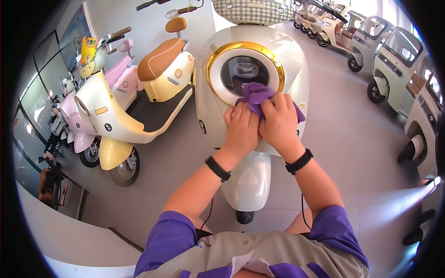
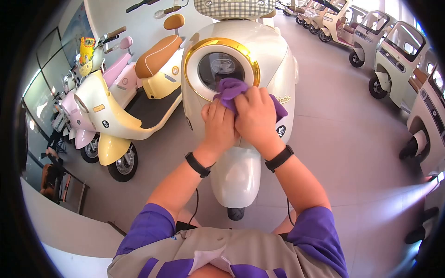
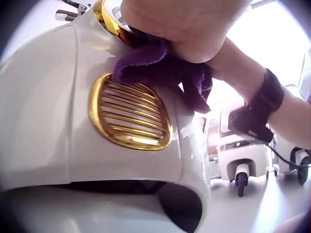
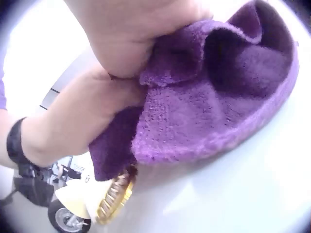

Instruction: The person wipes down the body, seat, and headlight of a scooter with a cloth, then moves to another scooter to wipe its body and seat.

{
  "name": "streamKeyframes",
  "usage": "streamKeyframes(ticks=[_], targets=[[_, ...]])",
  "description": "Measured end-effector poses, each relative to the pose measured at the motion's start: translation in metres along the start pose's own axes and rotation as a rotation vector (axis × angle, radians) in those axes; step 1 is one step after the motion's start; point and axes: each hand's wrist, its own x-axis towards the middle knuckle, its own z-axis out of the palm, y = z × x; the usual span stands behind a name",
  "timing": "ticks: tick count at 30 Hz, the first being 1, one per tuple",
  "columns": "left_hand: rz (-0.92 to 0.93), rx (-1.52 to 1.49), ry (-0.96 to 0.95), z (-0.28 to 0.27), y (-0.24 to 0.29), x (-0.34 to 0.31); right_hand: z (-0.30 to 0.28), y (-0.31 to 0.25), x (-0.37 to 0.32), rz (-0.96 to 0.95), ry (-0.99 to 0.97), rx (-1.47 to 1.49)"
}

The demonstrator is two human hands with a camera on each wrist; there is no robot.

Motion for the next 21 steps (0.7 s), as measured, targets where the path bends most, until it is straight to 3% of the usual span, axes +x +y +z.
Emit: streamKeyframes(ticks=[2, 9, 12, 15, 19, 21], targets=[[0.023, 0.016, 0.037, 0.005, -0.003, 0.006, 0.001, 0.005, 0.0, -0.009, 0.085, 0.016], [-0.077, 0.136, 0.004, 0.0, -0.003, 0.058, -0.009, 0.012, 0.042, 0.036, 0.042, -0.023], [0.003, 0.137, -0.17, -0.003, -0.002, 0.039, -0.007, 0.01, 0.012, 0.118, 0.007, 0.04], [0.094, 0.133, -0.194, -0.004, -0.018, 0.011, 0.006, 0.0, -0.021, 0.184, -0.046, 0.127], [0.067, 0.073, -0.157, -0.02, -0.031, -0.005, 0.018, -0.021, -0.03, 0.241, -0.17, 0.238], [0.051, 0.086, -0.029, -0.025, -0.041, -0.015, 0.026, -0.026, -0.033, 0.197, -0.253, 0.295]])
